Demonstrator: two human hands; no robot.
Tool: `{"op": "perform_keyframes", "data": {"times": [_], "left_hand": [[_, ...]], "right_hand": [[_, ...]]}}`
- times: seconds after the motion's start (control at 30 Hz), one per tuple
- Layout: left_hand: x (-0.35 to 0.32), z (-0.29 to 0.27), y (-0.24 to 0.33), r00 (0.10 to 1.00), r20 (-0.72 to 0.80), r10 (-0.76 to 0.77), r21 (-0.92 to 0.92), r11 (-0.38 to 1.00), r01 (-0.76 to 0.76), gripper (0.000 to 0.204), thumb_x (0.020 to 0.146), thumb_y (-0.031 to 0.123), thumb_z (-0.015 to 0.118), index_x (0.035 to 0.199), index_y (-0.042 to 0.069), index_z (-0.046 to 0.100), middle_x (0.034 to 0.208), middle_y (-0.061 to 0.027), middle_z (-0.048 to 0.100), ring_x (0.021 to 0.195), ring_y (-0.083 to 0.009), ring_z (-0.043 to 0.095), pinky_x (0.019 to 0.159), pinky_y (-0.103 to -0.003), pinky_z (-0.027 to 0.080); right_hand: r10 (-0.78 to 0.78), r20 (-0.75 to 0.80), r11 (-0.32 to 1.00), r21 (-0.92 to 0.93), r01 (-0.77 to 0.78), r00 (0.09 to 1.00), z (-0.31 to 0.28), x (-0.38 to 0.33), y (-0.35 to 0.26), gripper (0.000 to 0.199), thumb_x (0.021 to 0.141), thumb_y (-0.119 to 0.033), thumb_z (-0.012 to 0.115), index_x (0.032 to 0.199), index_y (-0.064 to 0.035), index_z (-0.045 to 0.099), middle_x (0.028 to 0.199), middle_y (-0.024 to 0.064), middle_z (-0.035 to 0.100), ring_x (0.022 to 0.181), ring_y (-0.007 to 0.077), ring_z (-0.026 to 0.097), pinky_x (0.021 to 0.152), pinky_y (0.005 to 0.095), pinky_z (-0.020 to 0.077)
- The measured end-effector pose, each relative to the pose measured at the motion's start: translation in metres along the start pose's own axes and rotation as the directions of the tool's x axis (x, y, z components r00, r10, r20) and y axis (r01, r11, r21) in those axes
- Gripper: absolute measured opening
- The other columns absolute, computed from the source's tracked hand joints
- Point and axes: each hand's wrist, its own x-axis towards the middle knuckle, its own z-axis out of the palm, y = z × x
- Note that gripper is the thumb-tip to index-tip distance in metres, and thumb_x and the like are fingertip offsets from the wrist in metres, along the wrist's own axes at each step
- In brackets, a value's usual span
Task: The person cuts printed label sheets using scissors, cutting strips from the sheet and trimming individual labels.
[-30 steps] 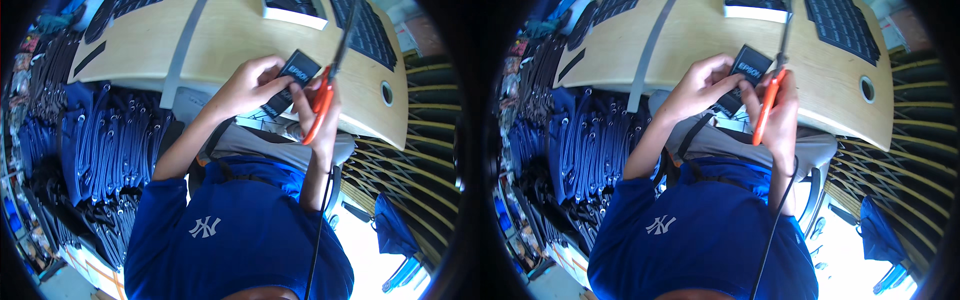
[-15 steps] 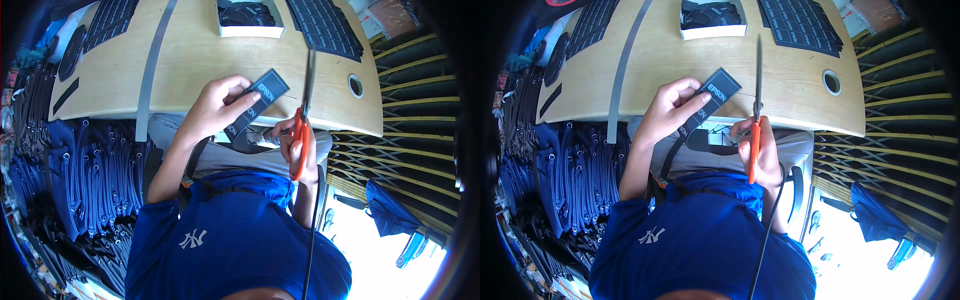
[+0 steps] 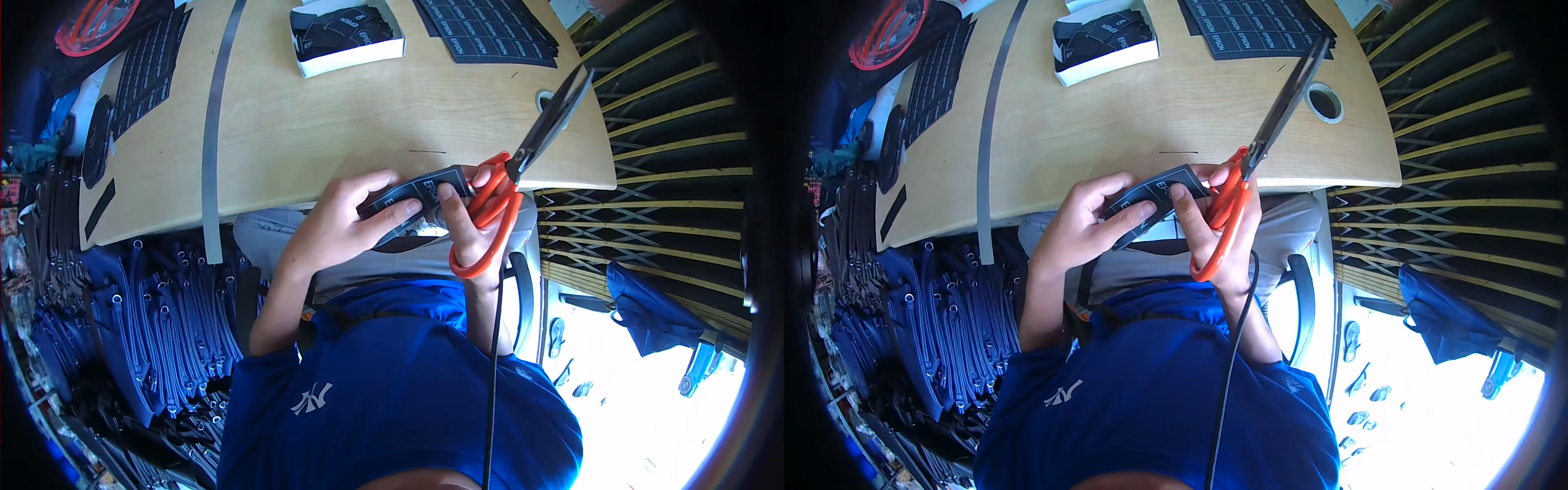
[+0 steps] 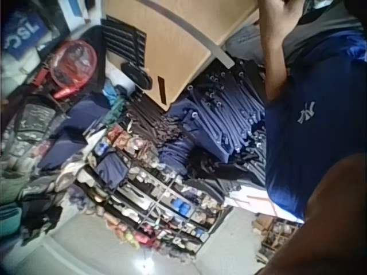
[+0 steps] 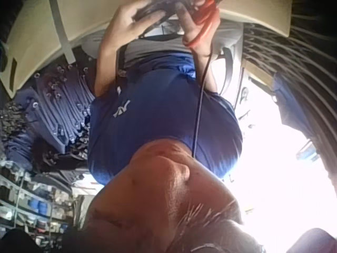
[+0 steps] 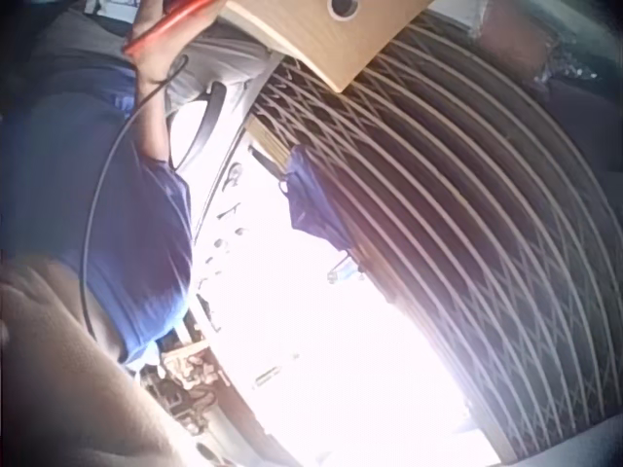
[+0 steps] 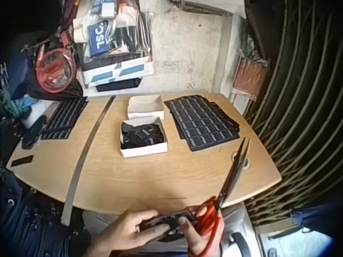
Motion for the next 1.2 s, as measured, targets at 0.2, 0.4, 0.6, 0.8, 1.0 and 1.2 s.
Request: {"op": "perform_keyframes", "data": {"times": [0.2, 0.4, 0.6, 0.8, 1.0, 1.2], "left_hand": [[0.006, -0.003, -0.001, 0.973, -0.232, 0.005, -0.002, 1.0, -0.006, 0.021, 0.089, 0.017, 0.061, 0.083, -0.003, 0.062, 0.061, 0.0026, 0.053, 0.054, -0.0011, 0.043, 0.046, -0.02, 0.034], [0.012, -0.032, 0.02, 0.941, -0.333, 0.062, 0.079, 0.996, -0.038, 0.021, 0.088, 0.018, 0.062, 0.081, -0.002, 0.063, 0.06, 0.0015, 0.053, 0.051, -0.0016, 0.043, 0.043, -0.019, 0.031], [0.016, -0.037, 0.027, 0.952, -0.298, 0.071, 0.122, 0.992, -0.036, 0.023, 0.087, 0.019, 0.064, 0.079, -0.003, 0.064, 0.058, 0.0001, 0.055, 0.05, -0.002, 0.045, 0.042, -0.019, 0.032], [0.014, -0.03, 0.028, 0.969, -0.247, 0.028, 0.089, 0.996, -0.006, 0.021, 0.086, 0.016, 0.064, 0.078, -0.004, 0.064, 0.059, -0.0009, 0.057, 0.05, -0.002, 0.047, 0.042, -0.019, 0.034], [0.019, -0.028, 0.031, 0.978, -0.201, 0.048, 0.127, 0.992, -0.023, 0.021, 0.086, 0.015, 0.064, 0.078, -0.004, 0.064, 0.061, -0.0031, 0.06, 0.052, -0.003, 0.051, 0.044, -0.018, 0.037], [0.018, -0.021, 0.03, 0.982, -0.19, -0.014, 0.073, 0.997, 0.028, 0.018, 0.086, 0.013, 0.063, 0.075, -0.002, 0.062, 0.063, -0.0003, 0.058, 0.057, -0.0017, 0.048, 0.05, -0.018, 0.037]], "right_hand": [[-0.009, 0.249, 0.992, 0.126, -0.023, 0.969, -0.02, -0.007, 0.012, 0.049, 0.086, -0.034, 0.063, 0.109, -0.0005, 0.035, 0.089, 0.0097, 0.05, 0.055, 0.0019, 0.043, 0.048, 0.0169, 0.0309], [0.305, 0.52, 0.952, -0.197, -0.235, 0.798, -0.061, -0.024, 0.024, 0.098, 0.065, -0.083, 0.048, 0.109, 0.0045, 0.036, 0.082, 0.0072, 0.049, 0.051, 0.0035, 0.035, 0.046, 0.0196, 0.0284], [0.397, 0.518, 0.918, -0.239, -0.317, 0.758, -0.056, -0.044, 0.003, 0.095, 0.063, -0.084, 0.049, 0.099, 0.0027, 0.039, 0.077, 0.0054, 0.049, 0.05, 0.0067, 0.044, 0.045, 0.0224, 0.0347], [0.364, 0.589, 0.93, -0.273, -0.246, 0.722, -0.059, -0.037, 0.006, 0.093, 0.063, -0.085, 0.045, 0.097, 0.0011, 0.04, 0.077, 0.0056, 0.049, 0.05, 0.0078, 0.046, 0.046, 0.0233, 0.0369], [0.412, 0.546, 0.911, -0.262, -0.319, 0.729, -0.061, -0.037, -0.001, 0.095, 0.058, -0.087, 0.048, 0.097, 0.0002, 0.04, 0.075, 0.0041, 0.048, 0.05, 0.0068, 0.044, 0.046, 0.0232, 0.0356], [0.401, 0.576, 0.916, -0.26, -0.305, 0.713, -0.063, -0.035, 0.007, 0.094, 0.058, -0.086, 0.049, 0.096, -0.0005, 0.041, 0.074, 0.0034, 0.047, 0.051, 0.0068, 0.042, 0.048, 0.0235, 0.0356]]}}
